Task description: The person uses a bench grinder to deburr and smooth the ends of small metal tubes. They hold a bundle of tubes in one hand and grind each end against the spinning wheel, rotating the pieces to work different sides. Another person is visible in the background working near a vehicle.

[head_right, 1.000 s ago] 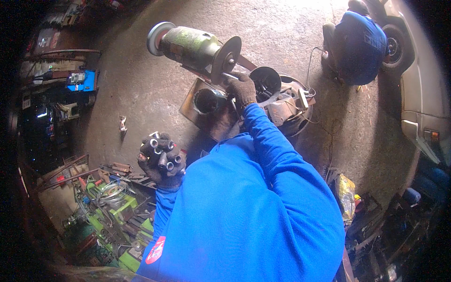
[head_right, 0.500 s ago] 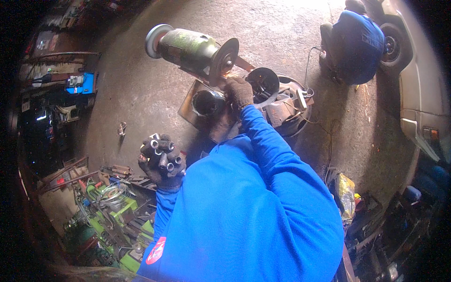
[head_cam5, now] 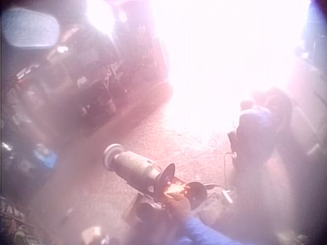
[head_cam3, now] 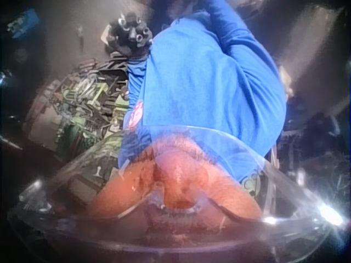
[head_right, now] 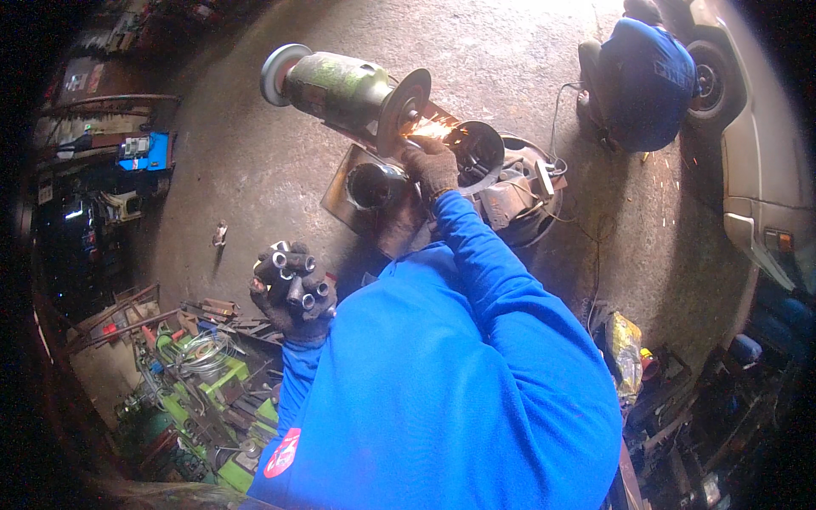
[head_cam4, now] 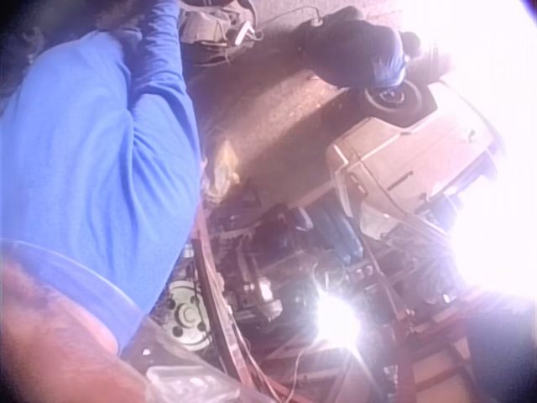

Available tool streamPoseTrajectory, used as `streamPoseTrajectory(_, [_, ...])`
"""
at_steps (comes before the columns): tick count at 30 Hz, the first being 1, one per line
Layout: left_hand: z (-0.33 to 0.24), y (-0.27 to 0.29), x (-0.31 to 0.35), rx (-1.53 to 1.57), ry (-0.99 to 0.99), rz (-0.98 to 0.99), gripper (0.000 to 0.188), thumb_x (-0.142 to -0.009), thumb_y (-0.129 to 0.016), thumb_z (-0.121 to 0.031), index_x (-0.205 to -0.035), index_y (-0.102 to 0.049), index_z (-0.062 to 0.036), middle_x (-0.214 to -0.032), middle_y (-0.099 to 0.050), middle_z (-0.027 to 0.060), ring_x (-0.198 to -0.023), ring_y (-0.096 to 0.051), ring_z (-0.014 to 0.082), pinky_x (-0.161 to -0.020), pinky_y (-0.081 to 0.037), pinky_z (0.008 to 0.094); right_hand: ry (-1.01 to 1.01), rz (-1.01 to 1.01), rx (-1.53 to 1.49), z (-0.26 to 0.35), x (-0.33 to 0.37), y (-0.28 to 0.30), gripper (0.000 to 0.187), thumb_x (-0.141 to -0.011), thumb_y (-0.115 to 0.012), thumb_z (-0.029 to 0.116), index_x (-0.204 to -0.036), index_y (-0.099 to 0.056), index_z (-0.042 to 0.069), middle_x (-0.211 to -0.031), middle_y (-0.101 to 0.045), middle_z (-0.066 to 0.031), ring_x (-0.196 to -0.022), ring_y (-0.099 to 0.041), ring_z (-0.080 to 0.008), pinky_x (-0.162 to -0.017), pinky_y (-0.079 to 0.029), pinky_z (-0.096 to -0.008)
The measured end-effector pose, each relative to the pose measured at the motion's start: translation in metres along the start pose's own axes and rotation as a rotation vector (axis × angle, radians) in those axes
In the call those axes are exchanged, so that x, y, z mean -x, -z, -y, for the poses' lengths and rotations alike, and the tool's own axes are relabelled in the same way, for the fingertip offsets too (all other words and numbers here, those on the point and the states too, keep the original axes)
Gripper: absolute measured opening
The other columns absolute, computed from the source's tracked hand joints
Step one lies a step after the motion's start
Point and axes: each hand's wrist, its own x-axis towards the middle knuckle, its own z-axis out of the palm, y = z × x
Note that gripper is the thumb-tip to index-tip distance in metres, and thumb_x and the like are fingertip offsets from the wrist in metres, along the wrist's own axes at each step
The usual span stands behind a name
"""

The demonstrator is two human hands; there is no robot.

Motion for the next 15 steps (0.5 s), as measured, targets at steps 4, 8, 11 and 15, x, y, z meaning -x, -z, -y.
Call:
streamPoseTrajectory(4, [-0.002,0.000,-0.002,-0.072,0.000,0.015,0.059,-0.098,-0.073,-0.043,-0.147,-0.056,-0.0164,-0.138,-0.067,0.0002,-0.092,-0.061,0.0238,-0.060,-0.056,0.0356,0.002,0.006,-0.088,-0.025,-0.015,0.001,0.037,-0.091,-0.069,0.007,-0.127,-0.077,0.001,-0.096,-0.081,-0.0081,-0.075,-0.071,-0.0122,-0.064,-0.056,-0.0276])
streamPoseTrajectory(8, [0.000,-0.002,-0.001,-0.046,-0.016,0.020,0.053,-0.099,-0.071,-0.043,-0.145,-0.060,-0.0183,-0.136,-0.066,0.0045,-0.090,-0.061,0.0215,-0.059,-0.056,0.0346,-0.129,0.017,-0.111,-0.002,-0.005,-0.006,0.031,-0.096,-0.073,0.014,-0.124,-0.076,0.002,-0.093,-0.081,-0.0087,-0.075,-0.071,-0.0104,-0.061,-0.053,-0.0273])
streamPoseTrajectory(11, [0.001,-0.002,0.002,-0.045,-0.019,-0.003,0.049,-0.098,-0.072,-0.043,-0.141,-0.063,-0.0212,-0.132,-0.066,0.0054,-0.089,-0.061,0.0208,-0.059,-0.056,0.0344,-0.164,0.034,-0.146,0.003,-0.002,-0.003,0.029,-0.100,-0.075,0.018,-0.124,-0.076,0.002,-0.092,-0.081,-0.0083,-0.073,-0.070,-0.0094,-0.059,-0.052,-0.0265])
streamPoseTrajectory(15, [0.001,-0.004,0.002,-0.029,-0.010,-0.006,0.039,-0.098,-0.072,-0.045,-0.133,-0.066,-0.0279,-0.133,-0.066,0.0037,-0.099,-0.063,0.0257,-0.062,-0.057,0.0367,0.084,0.052,-0.036,-0.023,-0.011,0.001,0.034,-0.097,-0.075,0.015,-0.129,-0.076,0.006,-0.091,-0.081,-0.0073,-0.071,-0.068,-0.0105,-0.060,-0.053,-0.0280])
